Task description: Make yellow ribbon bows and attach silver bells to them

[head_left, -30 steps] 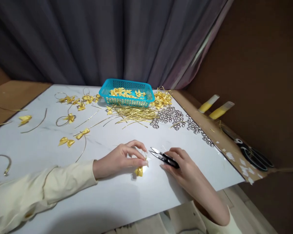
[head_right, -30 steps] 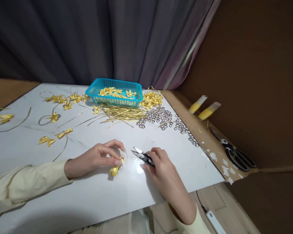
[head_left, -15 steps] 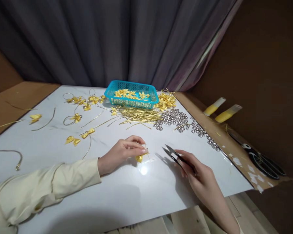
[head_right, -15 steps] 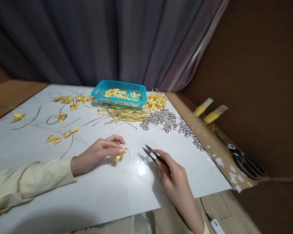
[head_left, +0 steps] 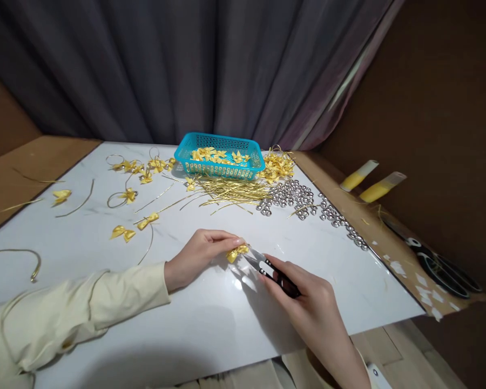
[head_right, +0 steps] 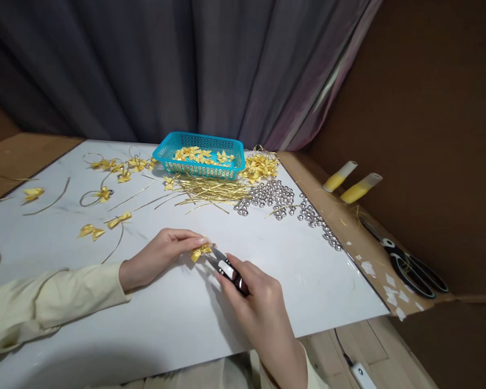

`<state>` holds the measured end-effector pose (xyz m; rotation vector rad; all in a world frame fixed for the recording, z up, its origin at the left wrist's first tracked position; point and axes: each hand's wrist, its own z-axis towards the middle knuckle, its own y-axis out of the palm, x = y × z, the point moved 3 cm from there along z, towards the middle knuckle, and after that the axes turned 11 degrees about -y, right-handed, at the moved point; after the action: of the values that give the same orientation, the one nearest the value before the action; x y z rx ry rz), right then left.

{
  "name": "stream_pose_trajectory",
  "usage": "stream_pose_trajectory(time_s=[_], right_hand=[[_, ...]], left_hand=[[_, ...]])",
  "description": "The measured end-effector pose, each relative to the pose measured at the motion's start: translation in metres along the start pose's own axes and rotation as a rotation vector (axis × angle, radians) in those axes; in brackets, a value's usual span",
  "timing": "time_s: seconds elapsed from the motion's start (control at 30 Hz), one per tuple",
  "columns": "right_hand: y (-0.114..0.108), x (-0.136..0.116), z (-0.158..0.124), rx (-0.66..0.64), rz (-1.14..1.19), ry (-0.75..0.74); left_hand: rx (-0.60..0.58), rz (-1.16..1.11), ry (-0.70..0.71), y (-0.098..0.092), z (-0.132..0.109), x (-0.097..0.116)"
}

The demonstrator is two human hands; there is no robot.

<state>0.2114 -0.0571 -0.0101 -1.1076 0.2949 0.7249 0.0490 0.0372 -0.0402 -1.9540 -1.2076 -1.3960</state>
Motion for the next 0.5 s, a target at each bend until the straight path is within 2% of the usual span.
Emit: stream_pose_trajectory(time_s=[0.1, 0.3, 0.5], right_hand=[[0.003, -0.006, 0.001, -0.031, -0.042, -0.054], [0.007, -0.006, 0.003, 0.006, -0.065, -0.018], [0.011, -0.011, 0.005, 0.018, -0.062, -0.053]], left_hand=[[0.001, -0.001, -0.001, 0.000, 0.000, 0.000], [-0.010, -0.007, 0.008, 0.000, 0.000, -0.002], [-0.046, -0.026, 0.009, 0.000, 0.002, -0.004]])
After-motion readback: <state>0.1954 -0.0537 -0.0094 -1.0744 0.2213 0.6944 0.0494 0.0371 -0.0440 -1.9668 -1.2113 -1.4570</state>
